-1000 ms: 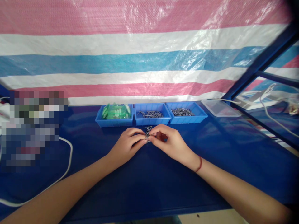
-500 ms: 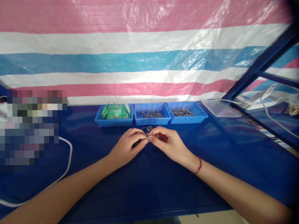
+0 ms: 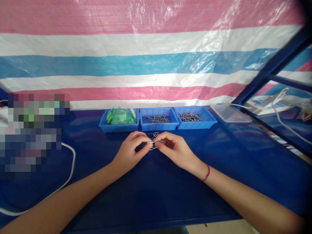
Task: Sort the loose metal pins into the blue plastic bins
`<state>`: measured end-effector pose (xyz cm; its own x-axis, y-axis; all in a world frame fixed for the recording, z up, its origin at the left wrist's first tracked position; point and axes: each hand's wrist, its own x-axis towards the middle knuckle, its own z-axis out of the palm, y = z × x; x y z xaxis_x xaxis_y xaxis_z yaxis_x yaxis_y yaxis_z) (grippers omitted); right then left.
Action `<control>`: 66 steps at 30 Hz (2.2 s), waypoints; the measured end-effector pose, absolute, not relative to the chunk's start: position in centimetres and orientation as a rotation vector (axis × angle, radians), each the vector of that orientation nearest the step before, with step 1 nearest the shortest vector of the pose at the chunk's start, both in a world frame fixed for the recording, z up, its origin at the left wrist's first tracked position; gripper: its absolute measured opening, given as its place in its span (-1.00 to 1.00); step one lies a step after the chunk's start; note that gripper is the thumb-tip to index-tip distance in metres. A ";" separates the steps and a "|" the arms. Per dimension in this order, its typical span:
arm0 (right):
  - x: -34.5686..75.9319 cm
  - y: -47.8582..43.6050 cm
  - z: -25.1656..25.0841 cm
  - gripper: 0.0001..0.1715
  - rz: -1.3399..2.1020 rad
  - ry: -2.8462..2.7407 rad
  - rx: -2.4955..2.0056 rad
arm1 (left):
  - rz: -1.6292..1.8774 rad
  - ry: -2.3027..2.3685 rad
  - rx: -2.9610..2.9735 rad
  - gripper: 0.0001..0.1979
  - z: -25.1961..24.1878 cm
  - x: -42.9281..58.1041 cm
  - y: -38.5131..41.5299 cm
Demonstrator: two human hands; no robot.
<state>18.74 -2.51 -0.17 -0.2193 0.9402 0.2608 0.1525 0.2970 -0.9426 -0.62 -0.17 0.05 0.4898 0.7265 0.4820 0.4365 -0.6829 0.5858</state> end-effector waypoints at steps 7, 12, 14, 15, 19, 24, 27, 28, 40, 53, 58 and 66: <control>19.8 -1.8 0.4 -0.82 0.674 -1.766 -1.140 | 0.966 1.027 2.440 -0.84 0.1 -0.6 -0.1; 24.0 0.3 1.7 -0.77 0.148 -1.688 -1.383 | 0.732 1.071 2.644 -0.74 0.0 -0.7 -0.1; 26.3 1.3 1.9 -0.76 -0.088 -1.607 -1.523 | 0.671 1.082 2.698 -0.72 0.0 -0.8 0.0; 27.3 1.8 1.9 -0.76 -0.202 -1.591 -1.585 | 0.647 1.085 2.715 -0.71 0.1 -0.9 0.0; 29.4 2.8 1.7 -0.73 -0.401 -1.630 -1.709 | 0.595 1.086 2.749 -0.75 0.0 -1.1 0.2; 26.3 0.8 2.8 -0.83 -0.072 -1.997 -1.436 | 0.593 1.064 2.747 -0.78 -0.4 -1.2 0.4; 23.7 -0.9 3.1 -0.85 0.209 -2.318 -1.332 | 0.610 1.064 2.737 -0.79 -0.5 -1.1 0.4; 23.2 -1.3 3.0 -0.86 0.254 -2.388 -1.337 | 0.614 1.066 2.734 -0.79 -0.5 -1.1 0.4; 22.4 -1.3 1.7 -0.88 0.224 -2.532 -1.263 | 0.623 1.060 2.708 -0.80 -0.4 -1.0 0.4; 21.5 -1.9 1.8 -0.88 0.015 -2.466 -1.144 | 0.722 1.032 2.621 -0.76 0.3 -0.8 -0.1; 20.9 -2.3 1.9 -0.84 0.116 -2.490 -0.968 | 0.745 0.945 2.601 -0.77 0.4 -0.6 -0.2; 20.0 -2.8 1.5 -0.88 0.582 -2.109 -0.928 | 0.808 0.865 2.545 -0.83 0.2 -0.5 -0.4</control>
